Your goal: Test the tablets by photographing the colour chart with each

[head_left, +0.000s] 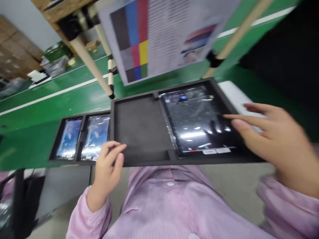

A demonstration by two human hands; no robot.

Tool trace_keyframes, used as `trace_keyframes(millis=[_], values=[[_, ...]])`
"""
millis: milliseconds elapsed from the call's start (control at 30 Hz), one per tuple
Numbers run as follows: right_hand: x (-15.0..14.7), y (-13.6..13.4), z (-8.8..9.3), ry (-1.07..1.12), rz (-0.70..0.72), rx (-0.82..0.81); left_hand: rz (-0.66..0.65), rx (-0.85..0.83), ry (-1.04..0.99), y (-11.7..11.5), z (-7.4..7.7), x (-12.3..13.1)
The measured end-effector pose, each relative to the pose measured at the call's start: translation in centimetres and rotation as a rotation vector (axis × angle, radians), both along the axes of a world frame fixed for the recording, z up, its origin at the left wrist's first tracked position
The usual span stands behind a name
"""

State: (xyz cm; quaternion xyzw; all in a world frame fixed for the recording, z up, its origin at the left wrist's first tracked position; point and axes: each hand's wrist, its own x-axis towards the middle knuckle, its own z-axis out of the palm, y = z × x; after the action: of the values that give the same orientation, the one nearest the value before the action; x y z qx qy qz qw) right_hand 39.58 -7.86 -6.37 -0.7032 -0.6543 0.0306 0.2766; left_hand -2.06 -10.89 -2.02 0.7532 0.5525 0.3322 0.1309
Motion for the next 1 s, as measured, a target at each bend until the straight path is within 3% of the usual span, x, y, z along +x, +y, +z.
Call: trace_keyframes(millis=[100,167,267,367,500,667,733,833,900,1000], values=[[0.7,-0.8,-0.1,0.018,0.02,0.049,-0.309,-0.211,-0.095,0.9,0.7,6.2],[0.3,-0.7,-0.4,0.076,-0.012,0.027,-0.36,-0.423,-0.189,2.0,0.6,9.7],[-0.4,-1.1,-0.9,0.169,-0.08,-0.037,-0.21,-0.794,-0.433,4.2,0.2,13.6],[-0.3,-1.4,-1.2,0.194,-0.129,-0.092,0.02,-0.976,-0.716,5.8,0.4,16.4],[0.2,-1.0,-1.1,0.246,-0.1,-0.243,0.212,-0.976,-0.932,6.3,1.3,18.8],[0.6,-0.5,-0.4,0.522,-0.086,-0.29,0.387,-0.925,-0.974,6.7,1.6,19.7],[0.6,-0.6,-0.5,0.576,-0.094,-0.265,0.326,-0.973,-1.021,6.7,1.6,20.0],[0.6,-0.7,-1.0,0.569,-0.102,-0.24,0.078,-1.07,-1.038,6.4,2.2,20.6],[0.7,-0.7,-1.4,0.523,-0.108,-0.24,-0.037,-0.933,-0.969,6.5,2.7,20.7],[0.8,-0.7,-1.8,0.463,-0.112,-0.248,-0.055,-0.674,-0.798,7.3,2.7,19.4]])
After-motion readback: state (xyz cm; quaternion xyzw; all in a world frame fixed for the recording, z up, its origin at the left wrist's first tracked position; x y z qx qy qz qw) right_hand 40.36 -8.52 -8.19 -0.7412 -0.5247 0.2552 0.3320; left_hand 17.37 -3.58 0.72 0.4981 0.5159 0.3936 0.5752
